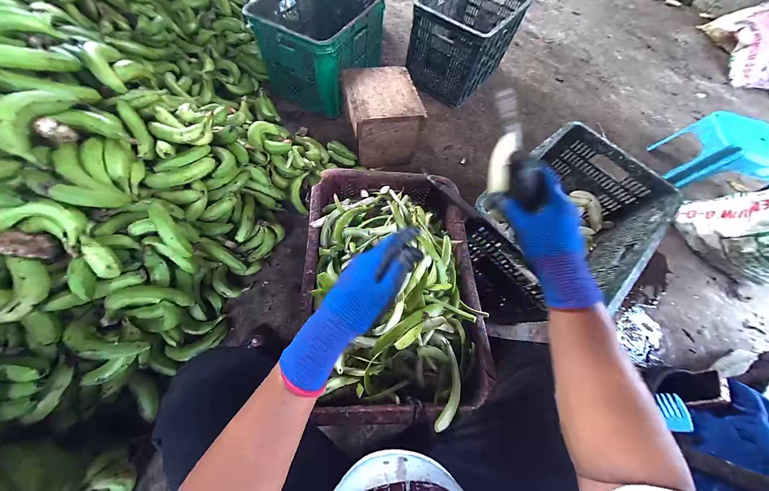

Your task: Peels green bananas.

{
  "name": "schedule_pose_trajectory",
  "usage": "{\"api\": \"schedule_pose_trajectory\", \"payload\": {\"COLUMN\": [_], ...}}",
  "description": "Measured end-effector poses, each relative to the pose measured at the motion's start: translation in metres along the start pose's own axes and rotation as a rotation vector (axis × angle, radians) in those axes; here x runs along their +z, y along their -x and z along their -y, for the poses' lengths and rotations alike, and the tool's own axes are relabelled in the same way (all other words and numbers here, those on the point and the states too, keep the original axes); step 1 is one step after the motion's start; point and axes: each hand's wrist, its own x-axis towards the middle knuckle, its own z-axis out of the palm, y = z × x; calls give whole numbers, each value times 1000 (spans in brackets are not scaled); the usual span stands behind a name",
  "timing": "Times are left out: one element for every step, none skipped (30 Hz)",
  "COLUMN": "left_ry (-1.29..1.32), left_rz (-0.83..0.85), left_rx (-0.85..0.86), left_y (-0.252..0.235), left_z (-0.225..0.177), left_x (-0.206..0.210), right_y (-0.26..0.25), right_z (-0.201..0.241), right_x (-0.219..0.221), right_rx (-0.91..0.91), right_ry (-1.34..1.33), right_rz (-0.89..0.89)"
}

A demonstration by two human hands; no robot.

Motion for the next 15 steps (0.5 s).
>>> {"api": "schedule_pose_trajectory", "payload": {"left_ry": [-196, -383, -514, -554, -541, -503, -479, -460, -454, -472, -518, -587, -635, -656, -657], "left_rz": [134, 272, 384, 499, 607, 683, 741, 767, 764, 742, 730, 724, 715, 669, 610], "left_rx": [38, 90, 160, 199, 215, 227, 236, 243, 241, 234, 225, 242, 260, 283, 284], "left_y": [7, 15, 24, 35, 45, 52, 55, 56, 54, 49, 43, 36, 31, 28, 26], "left_z": [0, 2, 9, 17, 27, 40, 54, 69, 82, 91, 94, 91, 85, 76, 66], "left_x": [12, 32, 57, 81, 104, 122, 135, 143, 146, 145, 141, 135, 127, 119, 109], "right_y": [-3, -5, -5, -3, -1, 1, 2, 4, 5, 6, 6, 6, 8, 10, 14], "right_z": [-17, -33, -42, -44, -43, -41, -41, -39, -36, -34, -34, -36, -40, -45, -49], "right_x": [-13, -21, -24, -24, -23, -21, -18, -15, -14, -13, -12, -13, -15, -18, -19], "right_rx": [65, 108, 137, 142, 123, 78, 24, -22, -47, -57, -45, -36, -36, -36, -43], "right_ry": [4, -6, -47, -92, -123, -137, -124, -97, -68, -38, -16, 6, 27, 47, 64], "right_rz": [-79, -155, -210, -244, -256, -248, -232, -210, -187, -176, -159, -138, -124, -105, -81]}}
